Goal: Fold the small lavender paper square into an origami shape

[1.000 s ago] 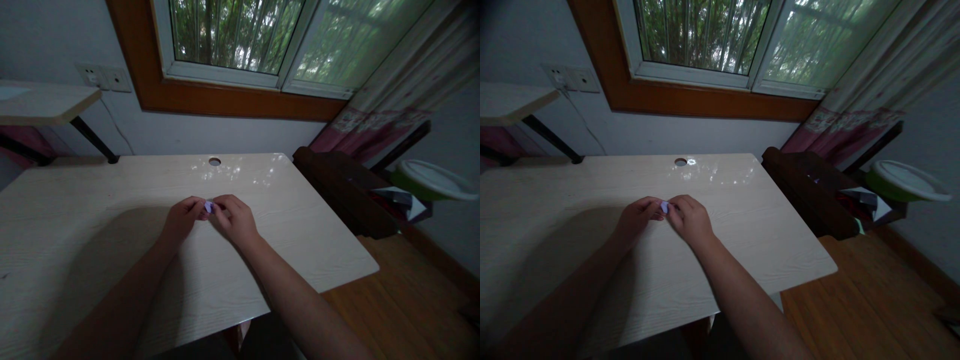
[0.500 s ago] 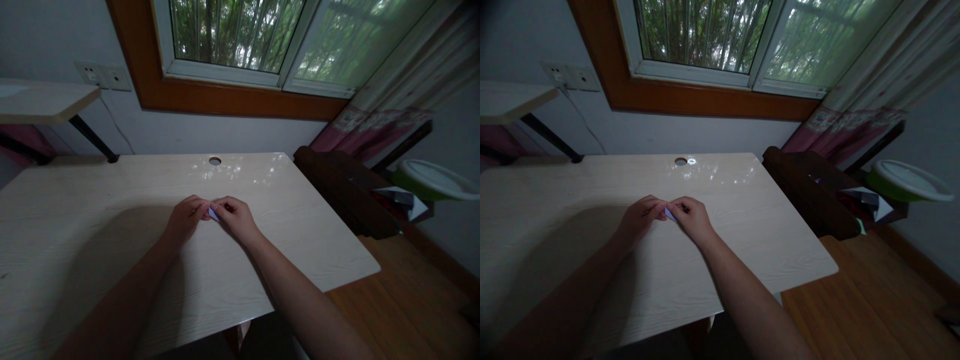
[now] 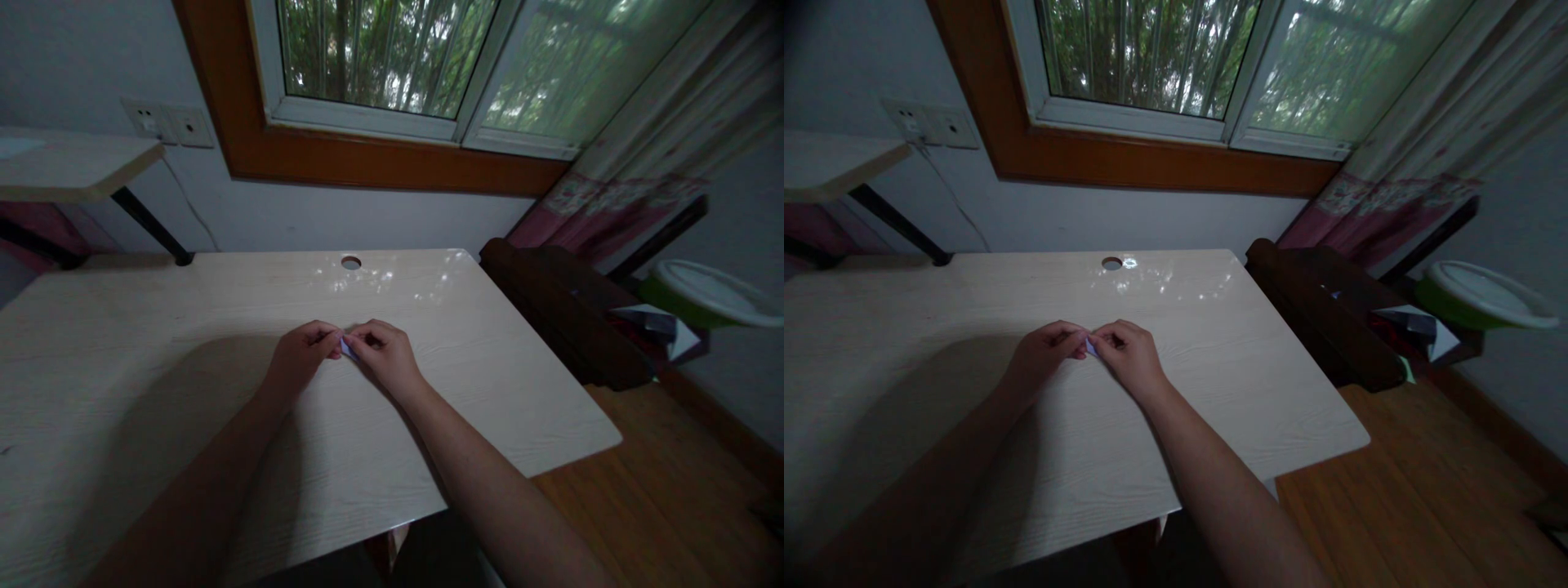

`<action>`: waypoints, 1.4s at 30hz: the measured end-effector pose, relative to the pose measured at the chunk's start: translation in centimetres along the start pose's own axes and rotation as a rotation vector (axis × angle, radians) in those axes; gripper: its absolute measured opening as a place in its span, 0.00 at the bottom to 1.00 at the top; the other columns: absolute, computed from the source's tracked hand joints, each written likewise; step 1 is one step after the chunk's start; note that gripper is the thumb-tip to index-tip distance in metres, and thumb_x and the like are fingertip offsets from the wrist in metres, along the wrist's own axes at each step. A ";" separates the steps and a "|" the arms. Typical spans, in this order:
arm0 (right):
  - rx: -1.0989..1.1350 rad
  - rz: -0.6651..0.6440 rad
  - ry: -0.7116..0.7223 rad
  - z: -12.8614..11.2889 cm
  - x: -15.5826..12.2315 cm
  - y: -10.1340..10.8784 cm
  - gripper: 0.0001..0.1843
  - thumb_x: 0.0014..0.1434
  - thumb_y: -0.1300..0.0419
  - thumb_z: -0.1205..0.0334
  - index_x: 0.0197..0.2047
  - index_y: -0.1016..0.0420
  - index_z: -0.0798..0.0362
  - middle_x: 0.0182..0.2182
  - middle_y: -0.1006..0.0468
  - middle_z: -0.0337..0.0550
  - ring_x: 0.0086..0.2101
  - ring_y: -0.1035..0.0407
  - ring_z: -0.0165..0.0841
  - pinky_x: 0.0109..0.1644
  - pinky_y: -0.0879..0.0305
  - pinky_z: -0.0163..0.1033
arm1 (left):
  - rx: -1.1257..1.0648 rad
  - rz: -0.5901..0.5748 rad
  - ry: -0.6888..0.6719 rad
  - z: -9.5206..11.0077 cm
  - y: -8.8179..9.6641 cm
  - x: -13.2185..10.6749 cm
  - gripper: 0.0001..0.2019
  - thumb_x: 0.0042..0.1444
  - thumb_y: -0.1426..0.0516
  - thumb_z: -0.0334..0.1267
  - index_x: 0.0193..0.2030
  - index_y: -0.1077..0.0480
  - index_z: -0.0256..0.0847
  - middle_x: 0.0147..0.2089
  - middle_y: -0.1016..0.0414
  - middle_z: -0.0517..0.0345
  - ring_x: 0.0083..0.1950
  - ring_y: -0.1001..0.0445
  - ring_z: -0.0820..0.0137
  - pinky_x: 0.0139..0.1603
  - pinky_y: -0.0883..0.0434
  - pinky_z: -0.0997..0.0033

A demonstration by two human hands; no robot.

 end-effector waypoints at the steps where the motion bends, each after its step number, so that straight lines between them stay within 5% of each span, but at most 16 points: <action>1: -0.004 0.000 0.008 -0.1 0.0 0.0 0.06 0.59 0.35 0.59 0.34 0.19 0.52 0.29 0.22 0.41 0.30 0.30 0.31 0.35 0.36 0.35 | 0.014 -0.002 -0.001 0.1 0.0 0.0 0.12 0.56 0.40 0.47 0.34 0.22 0.41 0.29 0.21 0.59 0.32 0.22 0.68 0.39 0.23 0.70; 19: 0.160 -0.010 -0.140 1.4 -0.3 -0.7 0.08 0.57 0.37 0.58 0.33 0.20 0.54 0.29 0.21 0.42 0.30 0.29 0.32 0.35 0.34 0.36 | 0.339 0.022 -0.159 2.7 0.2 -0.3 0.10 0.59 0.43 0.43 0.33 0.22 0.42 0.30 0.20 0.59 0.33 0.22 0.69 0.36 0.29 0.73; 42: 0.258 -0.038 -0.234 2.6 -0.4 -0.7 0.10 0.56 0.38 0.57 0.36 0.20 0.55 0.29 0.21 0.42 0.30 0.29 0.31 0.36 0.34 0.35 | 0.018 0.084 0.005 0.0 1.4 0.3 0.12 0.55 0.39 0.47 0.36 0.22 0.40 0.27 0.22 0.59 0.30 0.22 0.69 0.36 0.25 0.71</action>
Point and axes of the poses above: each hand's wrist, its own x-axis towards the middle knuckle, its own y-axis out of the back of the hand, z = x × y, the point moved 10 cm from there along x, towards the middle knuckle
